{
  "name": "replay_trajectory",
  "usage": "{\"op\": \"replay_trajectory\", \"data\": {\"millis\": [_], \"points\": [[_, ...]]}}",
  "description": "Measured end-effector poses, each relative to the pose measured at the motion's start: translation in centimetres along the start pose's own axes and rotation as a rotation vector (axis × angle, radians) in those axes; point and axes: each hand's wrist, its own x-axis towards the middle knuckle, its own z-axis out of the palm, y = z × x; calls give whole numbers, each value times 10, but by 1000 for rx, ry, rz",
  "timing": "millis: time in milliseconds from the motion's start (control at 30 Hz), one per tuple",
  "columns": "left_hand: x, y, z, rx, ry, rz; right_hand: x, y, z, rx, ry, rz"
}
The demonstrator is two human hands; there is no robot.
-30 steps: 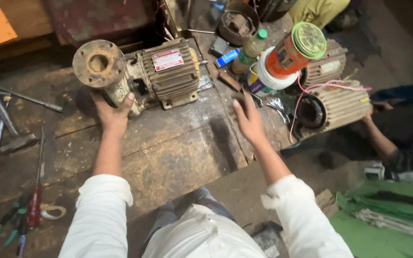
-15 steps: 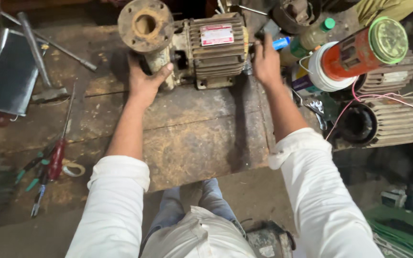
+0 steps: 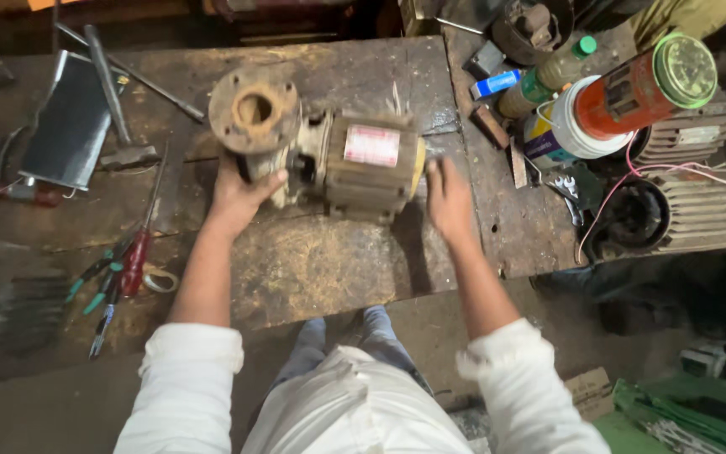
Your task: The person assembles an electric motor by placing a flange onto the shaft, using a screwdriver to adjust the shaft, and cutting an orange sheet into a fringed ring to fit around the shaft. The person then places a metal housing over the assembly.
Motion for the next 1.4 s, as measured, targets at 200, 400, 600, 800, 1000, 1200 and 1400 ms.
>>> {"op": "replay_trajectory", "data": {"millis": [200, 400, 600, 800, 1000, 1200, 1400], "points": [[-42, -7, -4, -35, 61, 117, -51, -40, -12, 170, -115, 210], [-50, -1, 2, -260, 28, 156, -71, -91, -20, 77, 177, -184], [-61, 21, 19, -190, 122, 66, -41, -121, 21, 47, 202, -225], [-127, 56, 54, 2, 151, 134, 5, -61, 14, -53, 188, -516], [-190, 79, 115, 461, 8, 165, 104, -17, 5, 148, -14, -772], [-195, 59, 96, 436, -238, -217, 140, -40, 2, 57, -24, -638], [-83, 43, 81, 51, 297, -254, 61, -89, -50, 548, -316, -380]]}}
